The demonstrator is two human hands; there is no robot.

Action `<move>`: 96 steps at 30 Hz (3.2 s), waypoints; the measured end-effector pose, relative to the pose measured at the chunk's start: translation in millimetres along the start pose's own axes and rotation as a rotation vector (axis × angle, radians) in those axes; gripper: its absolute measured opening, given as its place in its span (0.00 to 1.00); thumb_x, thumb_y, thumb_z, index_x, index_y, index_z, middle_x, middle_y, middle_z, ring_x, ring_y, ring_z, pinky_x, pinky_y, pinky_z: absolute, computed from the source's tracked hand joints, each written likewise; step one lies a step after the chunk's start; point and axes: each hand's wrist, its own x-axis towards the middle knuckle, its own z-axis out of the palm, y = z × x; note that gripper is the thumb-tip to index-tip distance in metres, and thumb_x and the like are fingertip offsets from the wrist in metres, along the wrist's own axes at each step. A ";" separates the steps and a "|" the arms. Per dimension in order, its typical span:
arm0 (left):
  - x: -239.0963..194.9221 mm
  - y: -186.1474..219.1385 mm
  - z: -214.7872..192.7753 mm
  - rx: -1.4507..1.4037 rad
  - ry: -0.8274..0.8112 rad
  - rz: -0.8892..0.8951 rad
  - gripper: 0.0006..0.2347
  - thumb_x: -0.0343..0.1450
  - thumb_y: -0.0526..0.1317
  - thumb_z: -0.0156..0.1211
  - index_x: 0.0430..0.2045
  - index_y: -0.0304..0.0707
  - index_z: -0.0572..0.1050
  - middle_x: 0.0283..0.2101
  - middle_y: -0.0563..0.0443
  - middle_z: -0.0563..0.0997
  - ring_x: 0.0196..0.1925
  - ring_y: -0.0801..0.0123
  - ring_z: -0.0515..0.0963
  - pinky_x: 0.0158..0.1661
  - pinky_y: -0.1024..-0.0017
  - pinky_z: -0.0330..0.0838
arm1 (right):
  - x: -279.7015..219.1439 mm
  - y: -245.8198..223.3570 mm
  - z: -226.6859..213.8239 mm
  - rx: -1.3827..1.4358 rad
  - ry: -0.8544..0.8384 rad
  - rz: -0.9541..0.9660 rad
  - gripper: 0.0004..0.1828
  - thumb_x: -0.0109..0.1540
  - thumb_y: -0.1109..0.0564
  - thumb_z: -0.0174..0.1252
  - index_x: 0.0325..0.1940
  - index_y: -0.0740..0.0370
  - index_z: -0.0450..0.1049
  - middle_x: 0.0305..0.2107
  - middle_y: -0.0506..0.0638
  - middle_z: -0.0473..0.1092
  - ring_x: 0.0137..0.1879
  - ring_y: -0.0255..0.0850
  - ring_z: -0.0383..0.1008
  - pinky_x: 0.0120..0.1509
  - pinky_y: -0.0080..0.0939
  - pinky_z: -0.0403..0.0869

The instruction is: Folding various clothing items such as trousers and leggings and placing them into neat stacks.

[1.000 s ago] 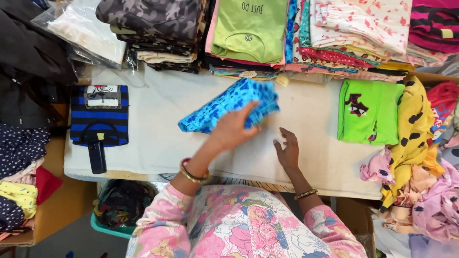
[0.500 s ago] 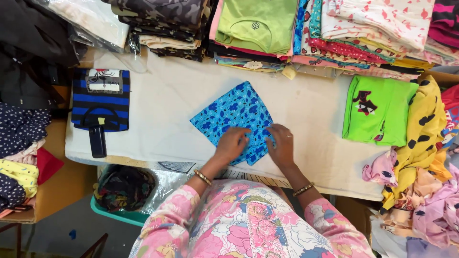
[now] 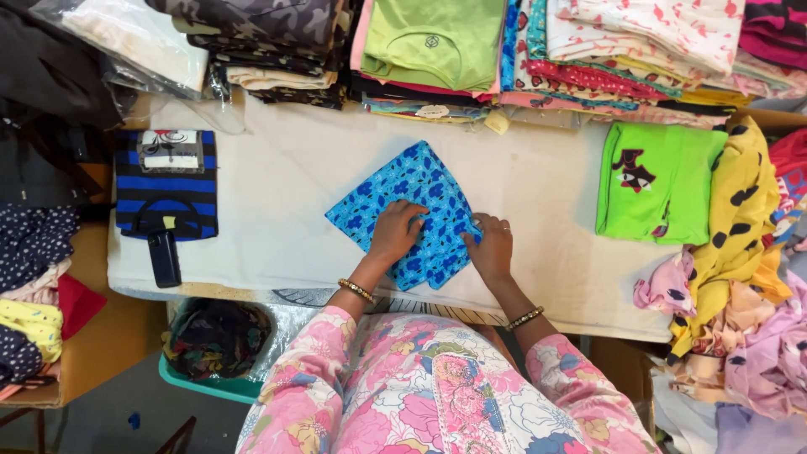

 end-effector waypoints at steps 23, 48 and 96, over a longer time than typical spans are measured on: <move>-95.8 12.7 24.7 0.373 -0.145 0.161 0.29 0.63 0.34 0.61 0.64 0.45 0.67 0.45 0.43 0.71 0.49 0.54 0.71 0.47 0.52 0.62 | -4.5 2.8 3.5 0.489 -0.056 0.310 0.24 0.56 0.64 0.70 0.55 0.61 0.75 0.32 0.49 0.76 0.32 0.31 0.74 0.38 0.32 0.75; 50.2 -2.4 24.7 0.324 0.011 0.260 0.20 0.76 0.46 0.53 0.64 0.49 0.69 0.70 0.49 0.65 0.76 0.53 0.57 0.71 0.41 0.45 | -20.4 -29.0 29.9 -0.284 -0.083 -0.277 0.29 0.60 0.42 0.61 0.63 0.52 0.70 0.70 0.52 0.59 0.78 0.50 0.51 0.75 0.72 0.47; 170.3 -58.4 -38.3 -0.249 -0.457 -0.167 0.19 0.57 0.38 0.79 0.39 0.35 0.80 0.37 0.51 0.84 0.38 0.69 0.81 0.44 0.69 0.75 | -18.4 49.5 24.6 0.848 -0.187 0.650 0.20 0.48 0.62 0.75 0.44 0.65 0.81 0.38 0.52 0.81 0.41 0.39 0.81 0.49 0.40 0.78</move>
